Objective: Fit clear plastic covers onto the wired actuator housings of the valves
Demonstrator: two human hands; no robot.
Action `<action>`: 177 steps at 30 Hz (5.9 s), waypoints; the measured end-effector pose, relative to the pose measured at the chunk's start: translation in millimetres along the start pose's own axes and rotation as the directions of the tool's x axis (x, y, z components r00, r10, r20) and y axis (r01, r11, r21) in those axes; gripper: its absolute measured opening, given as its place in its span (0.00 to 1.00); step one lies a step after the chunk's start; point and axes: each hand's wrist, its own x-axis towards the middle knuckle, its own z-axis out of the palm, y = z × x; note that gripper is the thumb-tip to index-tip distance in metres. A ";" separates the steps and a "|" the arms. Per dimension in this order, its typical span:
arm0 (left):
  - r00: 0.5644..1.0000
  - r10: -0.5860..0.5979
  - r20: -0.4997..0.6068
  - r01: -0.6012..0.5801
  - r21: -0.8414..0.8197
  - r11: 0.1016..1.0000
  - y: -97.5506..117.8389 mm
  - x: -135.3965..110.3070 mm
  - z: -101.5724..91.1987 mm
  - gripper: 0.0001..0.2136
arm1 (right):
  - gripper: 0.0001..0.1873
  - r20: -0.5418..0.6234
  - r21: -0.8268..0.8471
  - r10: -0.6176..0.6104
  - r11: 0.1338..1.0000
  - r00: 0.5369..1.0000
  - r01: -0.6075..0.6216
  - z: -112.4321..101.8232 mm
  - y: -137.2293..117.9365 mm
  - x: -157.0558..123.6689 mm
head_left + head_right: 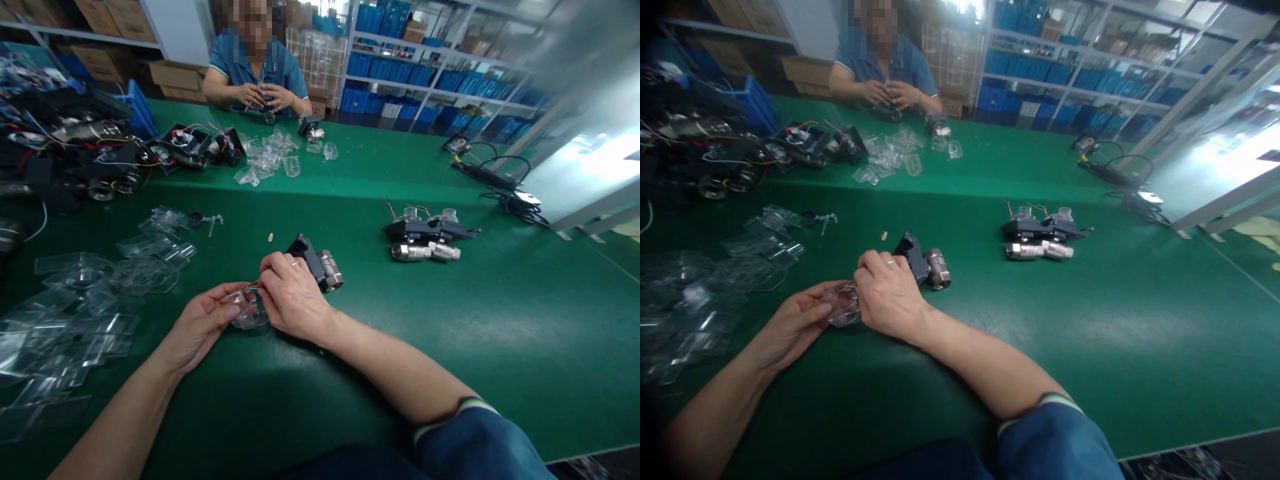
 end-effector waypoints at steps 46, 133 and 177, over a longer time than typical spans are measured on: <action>0.998 0.066 -0.025 -0.066 0.006 0.998 -3.5 -1.3 7.2 0.22 | 0.06 -0.131 0.202 0.076 0.978 0.989 -0.049 3.8 -3.9 -3.2; 0.811 0.583 -0.041 -0.384 0.716 0.583 12.0 2.9 17.2 0.06 | 0.26 0.216 -0.240 -0.048 0.966 0.975 0.101 -28.8 -4.5 9.1; 0.992 0.121 0.017 -0.074 0.874 0.480 4.4 19.9 -27.3 0.16 | 0.23 0.481 -0.233 0.030 0.968 0.876 0.095 -47.0 35.3 24.3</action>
